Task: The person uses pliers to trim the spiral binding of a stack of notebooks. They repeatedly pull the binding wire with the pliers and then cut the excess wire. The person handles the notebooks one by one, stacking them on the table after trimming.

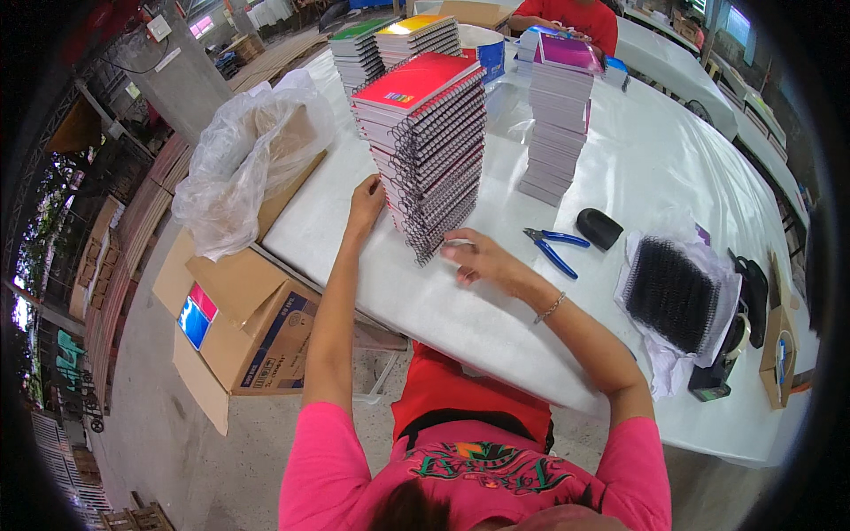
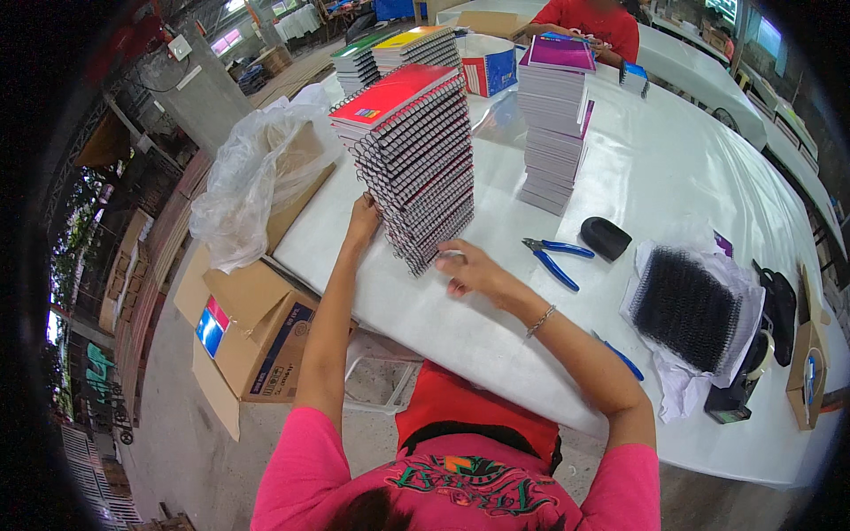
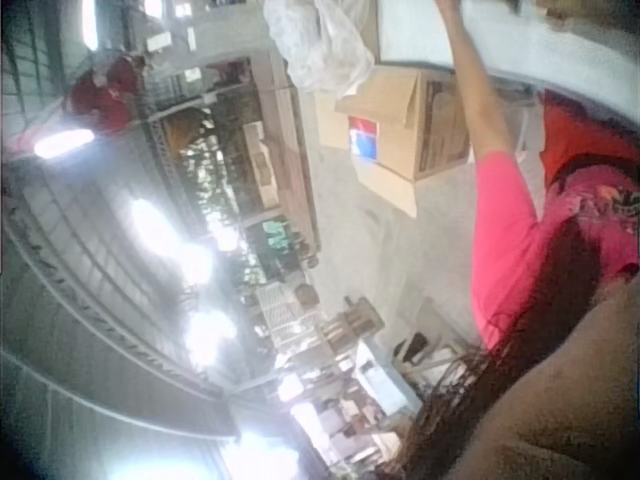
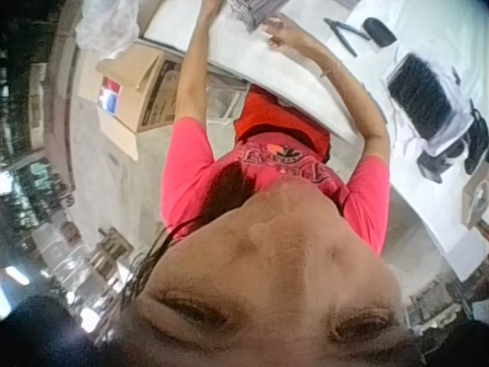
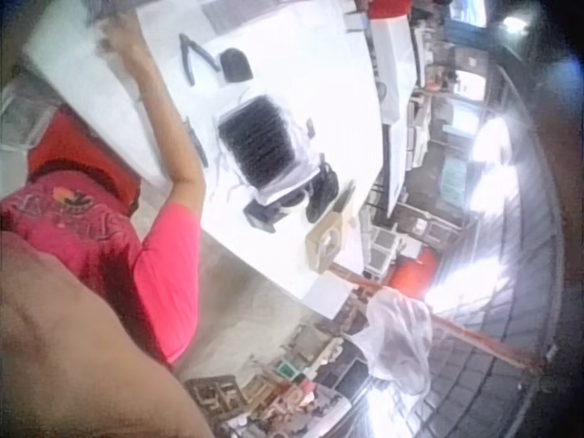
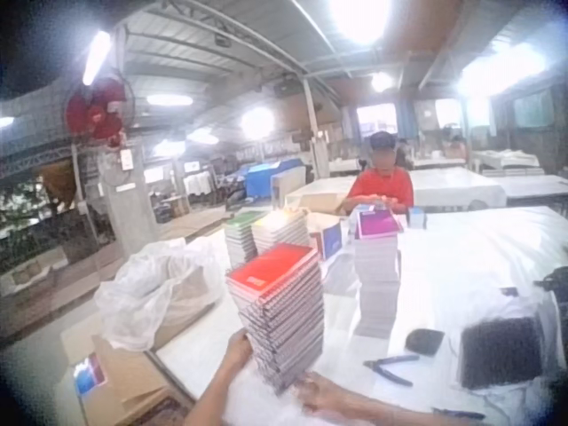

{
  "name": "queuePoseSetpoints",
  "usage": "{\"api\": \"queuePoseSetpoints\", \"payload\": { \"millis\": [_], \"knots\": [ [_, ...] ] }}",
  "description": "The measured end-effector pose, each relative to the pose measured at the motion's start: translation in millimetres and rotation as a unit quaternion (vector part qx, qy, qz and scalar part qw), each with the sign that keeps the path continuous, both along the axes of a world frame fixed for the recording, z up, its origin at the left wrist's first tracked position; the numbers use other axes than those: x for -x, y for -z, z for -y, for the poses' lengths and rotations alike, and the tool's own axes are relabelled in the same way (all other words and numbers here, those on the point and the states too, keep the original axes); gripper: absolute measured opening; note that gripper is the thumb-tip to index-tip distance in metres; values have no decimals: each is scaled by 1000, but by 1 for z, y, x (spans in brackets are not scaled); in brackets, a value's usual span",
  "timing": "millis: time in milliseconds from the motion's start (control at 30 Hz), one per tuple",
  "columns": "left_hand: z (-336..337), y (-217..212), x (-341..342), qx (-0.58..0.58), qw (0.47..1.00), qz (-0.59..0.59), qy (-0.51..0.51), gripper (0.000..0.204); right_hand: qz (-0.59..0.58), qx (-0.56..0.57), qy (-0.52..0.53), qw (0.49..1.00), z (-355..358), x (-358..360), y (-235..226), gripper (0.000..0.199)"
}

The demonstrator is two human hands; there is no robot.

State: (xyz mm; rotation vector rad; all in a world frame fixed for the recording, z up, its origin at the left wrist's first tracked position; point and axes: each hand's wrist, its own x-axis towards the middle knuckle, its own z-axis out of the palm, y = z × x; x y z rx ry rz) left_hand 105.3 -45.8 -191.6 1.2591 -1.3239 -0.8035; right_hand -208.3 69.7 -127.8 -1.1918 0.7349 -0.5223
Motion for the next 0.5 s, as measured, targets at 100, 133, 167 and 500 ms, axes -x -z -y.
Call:
{"api": "queuePoseSetpoints", "payload": {
  "millis": [100,133,167,500],
  "knots": [
    [-29,-13,22,-54,997,-33,43,32,-57,98,145,983,27,19,15,49],
    [-43,-17,20,-53,997,-25,47,34,-74,143,210,965,36,17,20,45],
    [-53,-20,19,-61,996,6,68,37,-88,216,238,943,52,20,31,47],
    [-102,-40,48,-33,951,302,50,52,-311,398,220,835,96,13,57,49]
  ]
}}
